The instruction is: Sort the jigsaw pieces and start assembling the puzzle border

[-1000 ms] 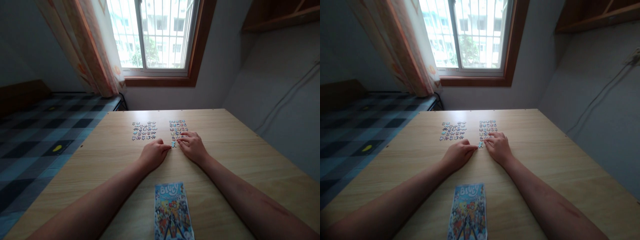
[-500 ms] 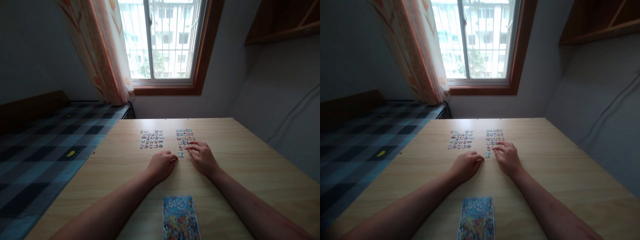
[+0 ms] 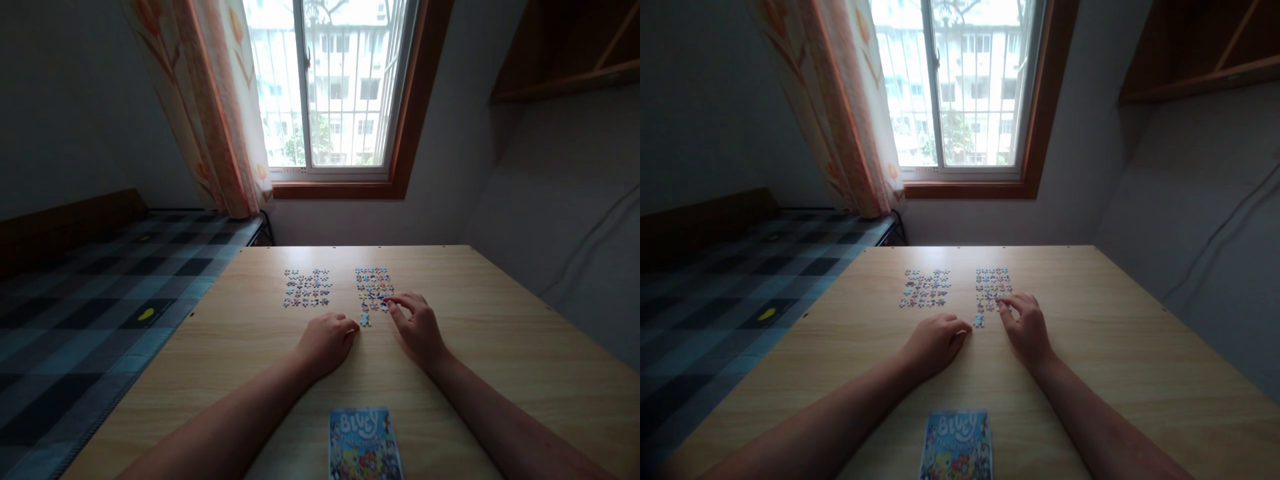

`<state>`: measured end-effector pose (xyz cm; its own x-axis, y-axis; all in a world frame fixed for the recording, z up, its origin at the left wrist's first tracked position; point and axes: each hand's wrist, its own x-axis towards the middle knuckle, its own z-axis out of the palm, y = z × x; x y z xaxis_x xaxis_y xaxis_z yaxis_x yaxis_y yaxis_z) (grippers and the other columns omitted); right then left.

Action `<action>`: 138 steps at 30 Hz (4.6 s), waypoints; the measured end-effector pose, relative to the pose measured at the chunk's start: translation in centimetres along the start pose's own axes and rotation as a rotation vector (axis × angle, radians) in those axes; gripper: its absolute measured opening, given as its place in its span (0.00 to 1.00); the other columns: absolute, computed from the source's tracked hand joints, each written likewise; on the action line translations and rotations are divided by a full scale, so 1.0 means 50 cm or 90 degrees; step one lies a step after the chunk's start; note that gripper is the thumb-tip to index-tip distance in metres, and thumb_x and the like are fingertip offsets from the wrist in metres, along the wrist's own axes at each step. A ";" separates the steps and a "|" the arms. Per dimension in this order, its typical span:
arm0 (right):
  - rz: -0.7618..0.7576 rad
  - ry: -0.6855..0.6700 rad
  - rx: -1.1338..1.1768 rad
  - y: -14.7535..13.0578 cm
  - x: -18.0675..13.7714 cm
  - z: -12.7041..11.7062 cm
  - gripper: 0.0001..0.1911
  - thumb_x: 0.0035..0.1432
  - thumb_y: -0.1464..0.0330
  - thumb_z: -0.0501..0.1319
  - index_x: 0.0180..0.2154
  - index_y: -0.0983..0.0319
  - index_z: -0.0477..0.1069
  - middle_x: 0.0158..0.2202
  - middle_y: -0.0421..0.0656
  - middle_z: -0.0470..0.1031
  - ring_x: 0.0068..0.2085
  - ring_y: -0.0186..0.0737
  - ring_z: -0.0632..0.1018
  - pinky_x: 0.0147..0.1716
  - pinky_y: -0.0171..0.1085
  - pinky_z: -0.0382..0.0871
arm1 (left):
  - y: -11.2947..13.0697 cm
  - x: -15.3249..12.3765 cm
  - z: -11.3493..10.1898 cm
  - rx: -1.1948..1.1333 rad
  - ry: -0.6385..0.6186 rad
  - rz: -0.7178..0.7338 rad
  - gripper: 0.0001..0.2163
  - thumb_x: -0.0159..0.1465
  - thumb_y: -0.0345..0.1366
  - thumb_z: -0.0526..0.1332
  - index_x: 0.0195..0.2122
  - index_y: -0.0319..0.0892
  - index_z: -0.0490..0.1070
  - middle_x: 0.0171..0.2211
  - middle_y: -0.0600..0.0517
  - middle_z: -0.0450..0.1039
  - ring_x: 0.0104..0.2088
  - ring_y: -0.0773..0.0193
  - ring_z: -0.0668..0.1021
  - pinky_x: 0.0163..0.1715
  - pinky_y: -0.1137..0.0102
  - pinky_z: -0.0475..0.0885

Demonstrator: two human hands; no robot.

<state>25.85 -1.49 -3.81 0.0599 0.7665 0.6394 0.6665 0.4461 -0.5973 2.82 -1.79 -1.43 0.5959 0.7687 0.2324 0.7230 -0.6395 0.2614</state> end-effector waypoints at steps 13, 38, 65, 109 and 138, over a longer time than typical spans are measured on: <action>0.019 0.073 -0.011 0.008 0.005 -0.003 0.10 0.62 0.65 0.59 0.35 0.59 0.80 0.35 0.45 0.80 0.41 0.47 0.74 0.45 0.45 0.66 | 0.011 0.004 -0.005 0.151 0.111 0.009 0.12 0.66 0.32 0.56 0.44 0.44 0.79 0.42 0.46 0.77 0.45 0.53 0.74 0.49 0.57 0.69; 0.055 0.089 0.025 0.013 0.019 0.003 0.11 0.62 0.66 0.58 0.34 0.59 0.79 0.35 0.46 0.80 0.41 0.47 0.75 0.45 0.45 0.67 | -0.143 0.209 0.022 0.216 0.107 -0.236 0.15 0.65 0.35 0.56 0.48 0.51 0.79 0.69 0.48 0.55 0.71 0.42 0.48 0.64 0.38 0.40; -0.011 0.050 -0.003 -0.006 0.012 -0.001 0.11 0.62 0.67 0.58 0.35 0.59 0.80 0.34 0.45 0.80 0.40 0.47 0.75 0.45 0.44 0.68 | -0.012 0.027 -0.063 0.057 -0.065 -0.027 0.10 0.62 0.35 0.63 0.43 0.46 0.80 0.43 0.49 0.80 0.39 0.59 0.80 0.42 0.65 0.74; -0.095 -0.205 -0.080 -0.017 0.002 0.014 0.10 0.57 0.74 0.63 0.35 0.57 0.83 0.38 0.45 0.79 0.45 0.46 0.73 0.49 0.44 0.67 | 0.023 0.035 0.028 0.021 0.083 0.011 0.10 0.65 0.35 0.61 0.45 0.49 0.80 0.44 0.50 0.77 0.42 0.59 0.76 0.44 0.63 0.75; -0.038 -0.152 -0.129 -0.013 0.003 0.013 0.09 0.56 0.73 0.63 0.34 0.57 0.82 0.40 0.45 0.79 0.45 0.47 0.72 0.50 0.45 0.66 | 0.009 0.026 0.021 0.002 0.075 -0.022 0.07 0.64 0.36 0.63 0.40 0.46 0.81 0.39 0.50 0.77 0.39 0.59 0.76 0.43 0.64 0.73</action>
<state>24.93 -1.37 -3.67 -0.1439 0.8392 0.5245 0.7997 0.4107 -0.4378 4.26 -1.07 -1.99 0.5256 0.7831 0.3323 0.7434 -0.6127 0.2682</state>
